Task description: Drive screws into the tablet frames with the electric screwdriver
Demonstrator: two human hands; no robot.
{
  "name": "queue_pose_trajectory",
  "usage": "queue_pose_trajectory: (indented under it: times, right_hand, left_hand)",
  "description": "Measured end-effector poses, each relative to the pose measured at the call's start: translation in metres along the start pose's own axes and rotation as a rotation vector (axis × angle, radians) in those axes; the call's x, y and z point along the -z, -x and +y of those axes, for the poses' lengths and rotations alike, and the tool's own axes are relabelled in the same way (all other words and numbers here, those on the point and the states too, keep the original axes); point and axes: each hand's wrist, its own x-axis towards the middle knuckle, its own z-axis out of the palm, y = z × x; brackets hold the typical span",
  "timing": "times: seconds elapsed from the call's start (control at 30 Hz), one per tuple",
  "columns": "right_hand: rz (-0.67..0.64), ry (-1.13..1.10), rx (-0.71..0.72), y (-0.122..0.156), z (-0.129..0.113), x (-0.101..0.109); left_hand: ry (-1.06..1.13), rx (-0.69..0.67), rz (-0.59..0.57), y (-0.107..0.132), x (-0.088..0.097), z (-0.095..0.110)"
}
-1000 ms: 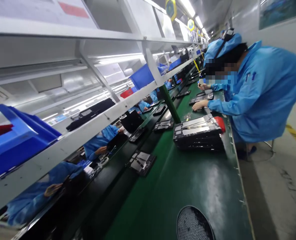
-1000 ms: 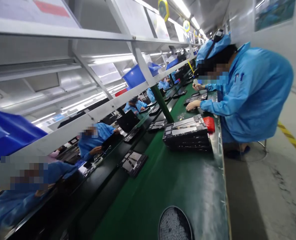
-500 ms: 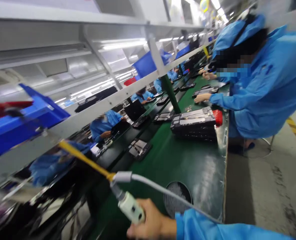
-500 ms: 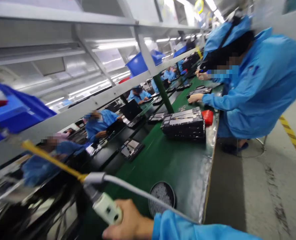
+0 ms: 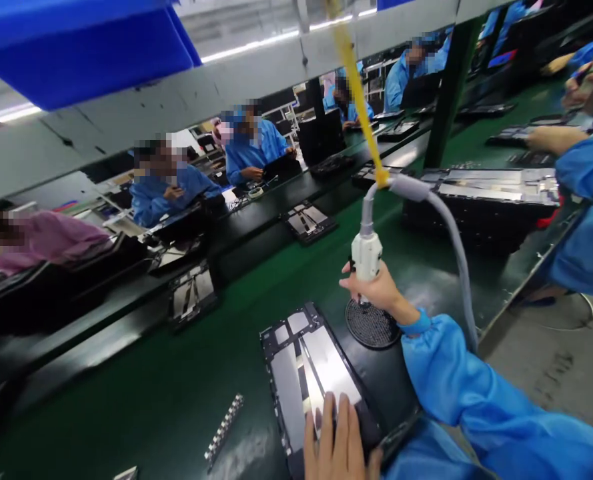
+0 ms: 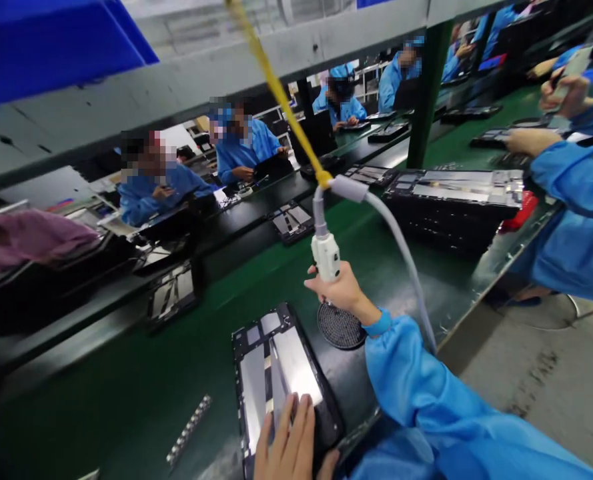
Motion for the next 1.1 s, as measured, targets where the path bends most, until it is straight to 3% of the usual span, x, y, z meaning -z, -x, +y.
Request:
queue_pose_trajectory:
  times: [0.13, 0.3, 0.43, 0.6, 0.73, 0.8, 0.87, 1.0, 1.1]
  right_hand:
    - [0.097, -0.103, 0.025, -0.006, 0.01, 0.007]
    - [0.113, -0.066, 0.044, -0.008, 0.019, -0.003]
    - [0.111, -0.013, 0.032, -0.009, 0.02, -0.009]
    - [0.113, 0.014, 0.03, -0.009, 0.022, -0.008]
    - [0.101, 0.014, 0.029, -0.009, 0.026, -0.007]
    - [0.103, 0.013, 0.025, -0.009, 0.027, -0.007]
    - [0.103, 0.018, 0.027, -0.009, 0.028, -0.007]
    - [0.088, 0.035, 0.044, -0.008, 0.027, -0.007]
    - [0.094, 0.05, 0.046, -0.006, 0.025, -0.006]
  left_hand:
    - [0.049, 0.019, -0.035, 0.002, -0.013, 0.002]
    - [0.05, 0.057, -0.11, -0.016, -0.023, 0.018]
    - [0.139, 0.12, -0.096, -0.027, -0.022, 0.029]
    - [0.367, 0.084, 0.066, -0.024, -0.004, -0.007]
    - [0.365, 0.351, 0.211, -0.018, 0.006, -0.034]
    - [0.378, 0.493, 0.225, -0.016, 0.004, -0.034]
    - [0.427, 0.551, 0.199, -0.016, 0.0, -0.027]
    - [0.561, 0.509, 0.202, -0.023, 0.0, -0.014]
    - [0.599, 0.498, 0.211, -0.03, 0.009, -0.02]
